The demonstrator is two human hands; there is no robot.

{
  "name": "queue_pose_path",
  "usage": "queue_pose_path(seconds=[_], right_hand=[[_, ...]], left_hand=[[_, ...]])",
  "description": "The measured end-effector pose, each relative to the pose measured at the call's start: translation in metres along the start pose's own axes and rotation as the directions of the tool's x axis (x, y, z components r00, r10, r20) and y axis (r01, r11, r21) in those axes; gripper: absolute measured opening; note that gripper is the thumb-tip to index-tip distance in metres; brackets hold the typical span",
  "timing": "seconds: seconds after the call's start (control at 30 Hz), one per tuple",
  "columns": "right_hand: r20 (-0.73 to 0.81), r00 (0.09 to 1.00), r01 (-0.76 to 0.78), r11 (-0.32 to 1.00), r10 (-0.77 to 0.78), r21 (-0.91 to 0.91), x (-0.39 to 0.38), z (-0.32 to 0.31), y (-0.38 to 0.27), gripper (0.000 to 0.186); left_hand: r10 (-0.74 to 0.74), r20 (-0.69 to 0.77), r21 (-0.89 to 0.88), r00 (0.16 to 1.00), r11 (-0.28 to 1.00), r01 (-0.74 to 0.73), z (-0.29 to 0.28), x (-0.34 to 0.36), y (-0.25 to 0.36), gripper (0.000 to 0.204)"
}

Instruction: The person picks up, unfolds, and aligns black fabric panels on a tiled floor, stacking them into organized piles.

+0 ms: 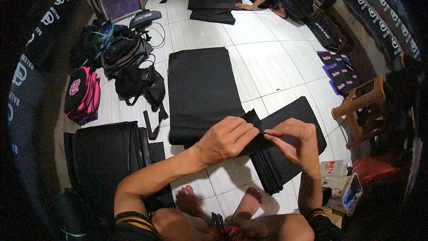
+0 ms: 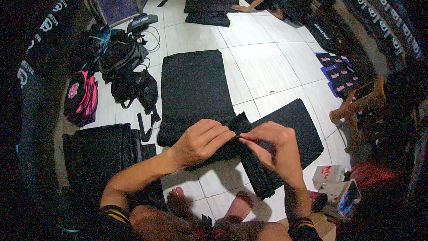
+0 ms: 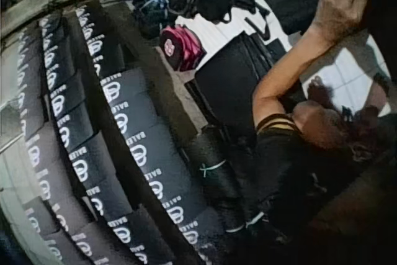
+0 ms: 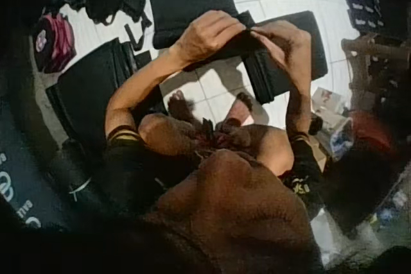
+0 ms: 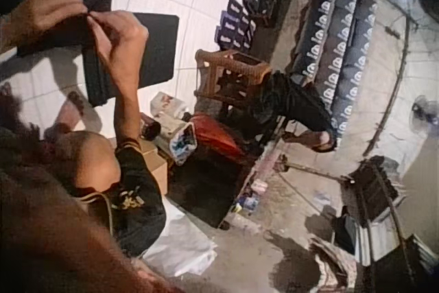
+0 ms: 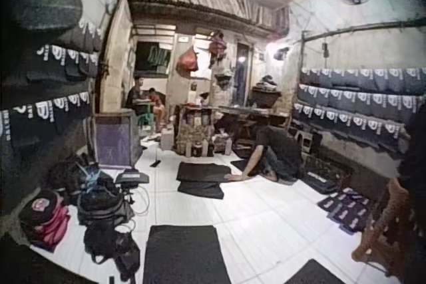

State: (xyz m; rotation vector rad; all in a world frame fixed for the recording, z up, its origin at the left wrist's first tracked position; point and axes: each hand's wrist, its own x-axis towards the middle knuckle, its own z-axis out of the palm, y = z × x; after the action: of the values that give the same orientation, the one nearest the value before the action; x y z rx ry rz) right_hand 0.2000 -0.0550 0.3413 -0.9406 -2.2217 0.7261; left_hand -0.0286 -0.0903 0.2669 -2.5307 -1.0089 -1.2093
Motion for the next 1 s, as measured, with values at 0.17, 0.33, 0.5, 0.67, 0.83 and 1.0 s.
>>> queue_pose_path(seconds=[0.17, 0.33, 0.5, 0.67, 0.83, 1.0], right_hand=[[-0.011, 1.0, -0.015, 0.998, 0.015, -0.062, -0.005, -0.005, -0.007, 0.016], [-0.054, 0.997, -0.065, 0.996, 0.062, -0.059, -0.003, -0.021, -0.01, 0.018], [-0.108, 0.994, -0.01, 0.993, -0.003, -0.118, -0.003, -0.034, -0.013, 0.018], [-0.176, 0.984, -0.022, 0.995, 0.004, -0.098, -0.023, -0.075, 0.0, 0.017], [-0.214, 0.967, -0.138, 0.99, 0.137, 0.012, -0.028, -0.078, 0.037, 0.009], [-0.159, 0.899, -0.371, 0.903, 0.407, 0.217, -0.024, -0.093, 0.068, 0.006]], left_hand=[[-0.023, -0.027, 0.008, 0.999, 1.0, 0.023, 0.008, -0.032, -0.007, 0.025], [-0.048, 0.03, 0.103, 0.998, 0.994, 0.045, 0.0, -0.083, -0.034, 0.027], [-0.093, 0.037, 0.129, 0.995, 0.988, 0.087, -0.011, -0.113, -0.059, 0.027], [-0.131, 0.091, 0.201, 0.987, 0.973, 0.11, -0.035, -0.146, -0.093, 0.02], [-0.11, 0.134, 0.111, 0.985, 0.989, 0.096, -0.055, -0.133, -0.104, 0.014], [-0.263, 0.292, -0.044, 0.919, 0.957, 0.288, -0.101, -0.085, -0.102, 0.017]])
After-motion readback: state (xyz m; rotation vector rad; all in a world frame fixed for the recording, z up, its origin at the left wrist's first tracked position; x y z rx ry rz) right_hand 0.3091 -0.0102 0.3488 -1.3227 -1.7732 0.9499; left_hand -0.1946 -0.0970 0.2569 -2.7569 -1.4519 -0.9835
